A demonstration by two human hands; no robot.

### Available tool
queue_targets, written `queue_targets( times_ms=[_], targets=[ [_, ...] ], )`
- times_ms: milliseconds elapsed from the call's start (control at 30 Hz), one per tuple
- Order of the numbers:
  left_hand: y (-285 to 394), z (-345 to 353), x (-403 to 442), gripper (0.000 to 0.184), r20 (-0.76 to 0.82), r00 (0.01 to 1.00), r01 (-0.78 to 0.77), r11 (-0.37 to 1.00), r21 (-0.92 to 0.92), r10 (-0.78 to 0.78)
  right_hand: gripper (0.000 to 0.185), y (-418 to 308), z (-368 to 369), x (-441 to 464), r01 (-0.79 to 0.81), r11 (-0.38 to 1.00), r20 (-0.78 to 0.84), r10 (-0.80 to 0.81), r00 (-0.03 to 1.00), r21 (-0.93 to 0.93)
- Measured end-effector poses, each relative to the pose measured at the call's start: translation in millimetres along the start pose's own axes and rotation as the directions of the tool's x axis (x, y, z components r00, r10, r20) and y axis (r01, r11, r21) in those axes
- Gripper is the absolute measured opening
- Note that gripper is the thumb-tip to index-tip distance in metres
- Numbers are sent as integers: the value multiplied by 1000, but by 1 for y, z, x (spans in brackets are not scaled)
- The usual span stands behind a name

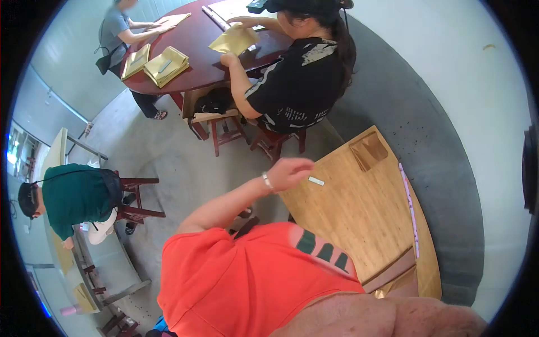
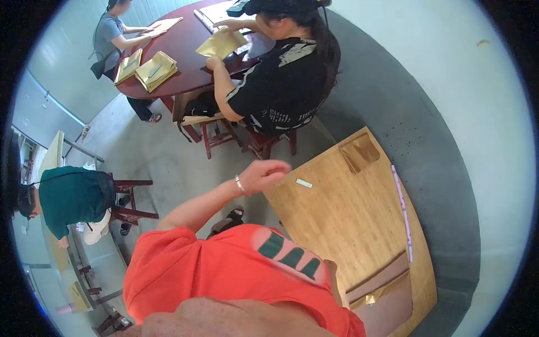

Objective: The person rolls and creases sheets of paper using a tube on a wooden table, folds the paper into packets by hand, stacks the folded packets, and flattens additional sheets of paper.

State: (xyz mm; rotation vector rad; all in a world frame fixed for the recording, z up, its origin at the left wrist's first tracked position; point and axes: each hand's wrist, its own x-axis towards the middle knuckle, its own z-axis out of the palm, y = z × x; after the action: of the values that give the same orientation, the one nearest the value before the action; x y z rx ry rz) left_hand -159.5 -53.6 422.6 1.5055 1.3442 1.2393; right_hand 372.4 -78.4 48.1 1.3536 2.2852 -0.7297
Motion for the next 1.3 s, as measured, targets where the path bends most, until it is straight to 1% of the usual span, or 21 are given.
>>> queue_targets(
  times_ms=[67,133,167,200,233,300,367,433,467,533,600,667,733,800,833,1200,1300],
  targets=[
    [58,-8,1,25,53,988,-124,959,-253,142,30,-37,-12,-1,-12,998,3,12,1000,67],
    [101,-23,-9,26,90,958,-223,904,-364,273,30,-75,-23,-1,-16,990,7,15,1000,139],
    [119,-36,-18,26,96,959,-215,904,-371,267,30,-95,-27,2,-15,984,3,14,1000,175],
    [136,-52,-28,28,123,909,-323,859,-396,399,29,-114,-33,3,-9,978,-1,10,1000,210],
    [152,-68,-38,30,143,839,-427,799,-423,525,29,-133,-40,6,0,971,-8,2,1000,240],
    [177,-94,-58,36,142,773,-404,652,-642,619,29,-169,-52,10,27,954,-29,-19,999,299],
    [194,-115,-74,42,81,671,-448,491,-747,737,29,-204,-67,13,56,933,-54,-40,998,356],
    [210,-140,-84,45,65,573,-544,438,-716,817,29,-238,-85,16,89,912,-84,-60,995,400],
    [222,-152,-91,44,53,590,-561,457,-691,806,29,-253,-93,16,109,899,-105,-71,992,423],
    [237,-167,-110,42,-18,617,-607,461,-647,787,29,-279,-109,17,141,871,-141,-84,986,470],
    [245,-166,-127,41,-201,574,-726,380,-574,794,29,-301,-124,16,169,846,-170,-94,981,506],
    [253,-163,-133,41,-315,513,-799,309,-516,799,29,-323,-140,16,200,816,-201,-105,974,542],
    [268,-162,-133,36,-356,338,-826,94,-555,871,29,-340,-152,16,227,790,-222,-118,968,570],
    [282,-161,-134,32,-408,153,-814,-119,-568,900,29,-355,-164,18,252,766,-236,-134,962,592],
    [285,-164,-134,32,-421,119,-829,-144,-541,899,29,-362,-169,18,262,754,-241,-141,960,602],
    [295,-167,-145,28,-504,68,-914,-149,-378,861,29,-413,-209,24,357,644,-294,-208,933,677],
    [294,-166,-148,28,-520,51,-929,-150,-338,853,29,-423,-207,24,367,633,-294,-222,930,682]
  ],
)
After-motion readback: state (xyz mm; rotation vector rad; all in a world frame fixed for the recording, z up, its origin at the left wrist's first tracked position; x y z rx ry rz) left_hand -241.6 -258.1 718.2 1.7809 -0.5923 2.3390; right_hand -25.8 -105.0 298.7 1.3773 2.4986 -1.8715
